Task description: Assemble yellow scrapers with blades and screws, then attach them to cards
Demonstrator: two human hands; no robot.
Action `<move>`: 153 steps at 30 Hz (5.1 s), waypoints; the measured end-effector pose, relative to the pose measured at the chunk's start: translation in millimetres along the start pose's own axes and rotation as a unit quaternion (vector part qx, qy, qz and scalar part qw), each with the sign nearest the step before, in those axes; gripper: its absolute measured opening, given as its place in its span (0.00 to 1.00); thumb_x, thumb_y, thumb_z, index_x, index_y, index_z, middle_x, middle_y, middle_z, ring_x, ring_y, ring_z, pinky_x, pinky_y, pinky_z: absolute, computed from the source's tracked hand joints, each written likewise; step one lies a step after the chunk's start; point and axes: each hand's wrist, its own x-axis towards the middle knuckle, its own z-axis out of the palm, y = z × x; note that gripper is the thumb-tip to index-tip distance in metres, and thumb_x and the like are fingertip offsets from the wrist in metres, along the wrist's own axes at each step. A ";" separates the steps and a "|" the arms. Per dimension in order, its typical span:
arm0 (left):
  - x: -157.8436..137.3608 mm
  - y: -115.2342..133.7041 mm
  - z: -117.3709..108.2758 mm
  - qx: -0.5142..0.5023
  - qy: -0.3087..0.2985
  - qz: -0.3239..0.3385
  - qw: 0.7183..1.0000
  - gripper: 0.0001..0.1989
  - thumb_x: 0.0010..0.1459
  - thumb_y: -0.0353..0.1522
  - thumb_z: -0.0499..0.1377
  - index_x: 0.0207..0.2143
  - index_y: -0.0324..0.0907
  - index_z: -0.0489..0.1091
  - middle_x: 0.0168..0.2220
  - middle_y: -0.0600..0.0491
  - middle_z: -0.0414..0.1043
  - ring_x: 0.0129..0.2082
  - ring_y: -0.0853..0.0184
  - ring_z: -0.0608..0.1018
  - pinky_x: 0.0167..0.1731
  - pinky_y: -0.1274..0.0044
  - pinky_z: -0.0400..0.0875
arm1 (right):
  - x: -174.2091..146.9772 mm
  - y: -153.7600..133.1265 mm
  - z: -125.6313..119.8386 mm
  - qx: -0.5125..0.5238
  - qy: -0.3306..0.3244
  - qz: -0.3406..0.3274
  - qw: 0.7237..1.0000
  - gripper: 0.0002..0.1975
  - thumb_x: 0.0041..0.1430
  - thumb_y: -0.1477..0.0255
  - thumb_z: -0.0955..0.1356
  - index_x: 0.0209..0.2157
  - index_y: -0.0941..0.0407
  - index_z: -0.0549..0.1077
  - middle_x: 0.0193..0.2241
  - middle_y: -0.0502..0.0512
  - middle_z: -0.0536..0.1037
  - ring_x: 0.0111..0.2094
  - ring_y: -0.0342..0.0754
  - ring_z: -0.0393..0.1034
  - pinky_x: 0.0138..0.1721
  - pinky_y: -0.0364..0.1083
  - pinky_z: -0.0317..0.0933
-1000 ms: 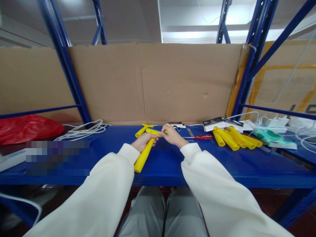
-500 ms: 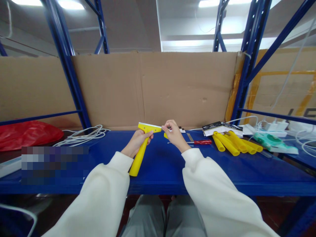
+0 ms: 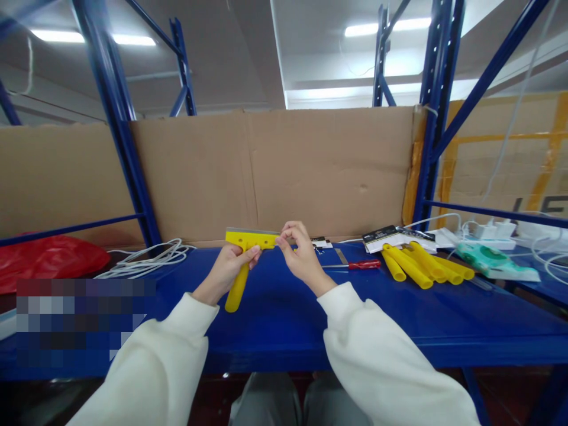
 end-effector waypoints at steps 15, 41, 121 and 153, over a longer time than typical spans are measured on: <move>3.2 -0.8 6.2 -0.140 -0.027 -0.067 0.987 0.24 0.34 0.44 0.72 0.17 0.37 0.63 0.15 0.59 0.60 0.12 0.79 0.60 0.12 0.83 0.53 | 1.6 0.1 2.5 -0.006 0.022 -0.011 1.000 0.11 0.61 0.65 0.64 0.27 0.53 0.64 0.34 0.54 0.69 0.38 0.48 0.66 0.41 0.49 0.62; 15.8 -5.1 28.4 -0.138 0.062 -0.166 0.974 0.13 0.48 0.29 0.66 0.21 0.38 0.63 0.14 0.60 0.59 0.11 0.79 0.59 0.11 0.84 0.49 | 4.2 29.7 16.3 -0.107 0.000 0.111 0.988 0.10 0.54 0.69 0.68 0.22 0.53 0.66 0.35 0.55 0.69 0.43 0.53 0.63 0.50 0.55 0.57; 31.0 -57.8 10.6 0.062 0.075 -0.331 0.938 0.15 0.57 0.22 0.57 0.18 0.37 0.63 0.13 0.58 0.62 0.13 0.76 0.64 0.15 0.83 0.59 | -16.5 79.3 -120.1 -0.260 -0.347 0.221 0.873 0.03 0.49 0.71 0.69 0.26 0.55 0.71 0.26 0.53 0.77 0.30 0.48 0.71 0.35 0.45 0.63; 26.2 -50.6 11.0 0.266 0.052 -0.292 0.917 0.06 0.47 0.17 0.59 0.23 0.32 0.72 0.12 0.57 0.65 0.14 0.75 0.68 0.21 0.83 0.66 | -14.7 38.6 -101.6 -0.464 -0.375 0.082 0.798 0.07 0.56 0.66 0.69 0.36 0.52 0.72 0.29 0.53 0.79 0.30 0.50 0.73 0.29 0.43 0.55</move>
